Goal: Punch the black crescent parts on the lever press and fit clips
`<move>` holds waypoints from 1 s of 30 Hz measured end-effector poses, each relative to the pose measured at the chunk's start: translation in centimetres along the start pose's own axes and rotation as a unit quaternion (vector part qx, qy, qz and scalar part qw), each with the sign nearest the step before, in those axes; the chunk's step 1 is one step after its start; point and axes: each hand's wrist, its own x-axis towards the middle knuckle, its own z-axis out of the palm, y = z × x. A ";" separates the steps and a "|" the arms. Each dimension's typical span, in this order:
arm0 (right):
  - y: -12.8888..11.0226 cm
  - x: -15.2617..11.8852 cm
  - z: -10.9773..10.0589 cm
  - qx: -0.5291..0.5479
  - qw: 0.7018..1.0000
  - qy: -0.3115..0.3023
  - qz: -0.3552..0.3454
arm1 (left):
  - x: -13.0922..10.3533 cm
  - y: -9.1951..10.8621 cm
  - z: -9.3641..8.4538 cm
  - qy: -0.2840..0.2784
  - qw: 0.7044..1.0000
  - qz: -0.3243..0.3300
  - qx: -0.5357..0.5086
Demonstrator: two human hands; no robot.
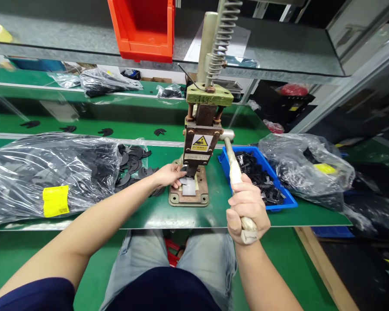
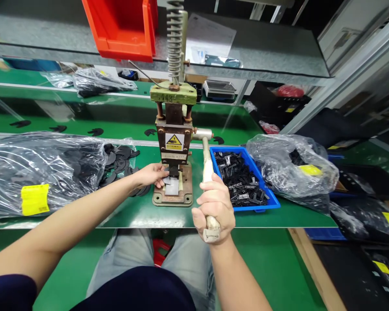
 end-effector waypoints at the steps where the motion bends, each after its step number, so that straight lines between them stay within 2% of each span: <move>1: 0.0 0.0 0.0 0.001 1.000 0.002 0.000 | 0.1 0.3 0.1 -0.003 1.000 -0.010 0.008; 5: 0.0 0.0 0.2 -0.004 1.000 0.013 0.000 | 0.4 1.2 0.2 -0.014 0.998 -0.041 0.040; 10: 0.0 0.1 0.2 -0.010 1.000 0.012 -0.001 | 0.0 1.7 0.9 -0.003 0.996 -0.050 0.079; 14: 0.0 0.3 0.0 -0.013 1.000 0.004 -0.011 | -1.5 1.8 1.6 0.012 0.992 0.016 0.124; 17: 0.1 0.4 -0.1 -0.013 1.000 0.006 -0.014 | -3.5 1.2 0.8 -0.033 0.987 0.093 0.130; 19: 0.2 0.4 -0.1 -0.010 1.000 0.004 -0.008 | -5.0 0.5 -1.3 -0.061 0.971 0.148 0.177; 20: 0.2 0.5 0.0 -0.008 1.000 0.005 -0.006 | -5.7 0.2 -2.9 -0.051 0.958 0.171 0.226; 21: 0.3 0.5 0.0 -0.006 1.000 0.008 -0.006 | -6.4 0.0 -4.8 -0.022 0.938 0.190 0.289; 22: 0.3 0.5 0.1 -0.005 1.000 0.013 -0.008 | -6.9 -0.2 -6.9 0.040 0.913 0.200 0.354; 24: 0.3 0.5 0.3 -0.003 1.000 0.025 -0.008 | -7.5 -0.6 -11.0 0.135 0.868 0.158 0.450; 26: 0.2 0.5 0.5 -0.003 1.000 0.030 -0.007 | -7.7 -0.9 -14.3 0.157 0.844 0.108 0.501; 28: 0.2 0.6 0.6 -0.004 1.000 0.031 -0.004 | -7.3 -1.2 -16.0 0.144 0.835 0.080 0.525; 30: 0.2 0.6 0.6 -0.006 1.000 0.030 -0.007 | -6.6 -1.7 -16.2 0.128 0.834 0.073 0.532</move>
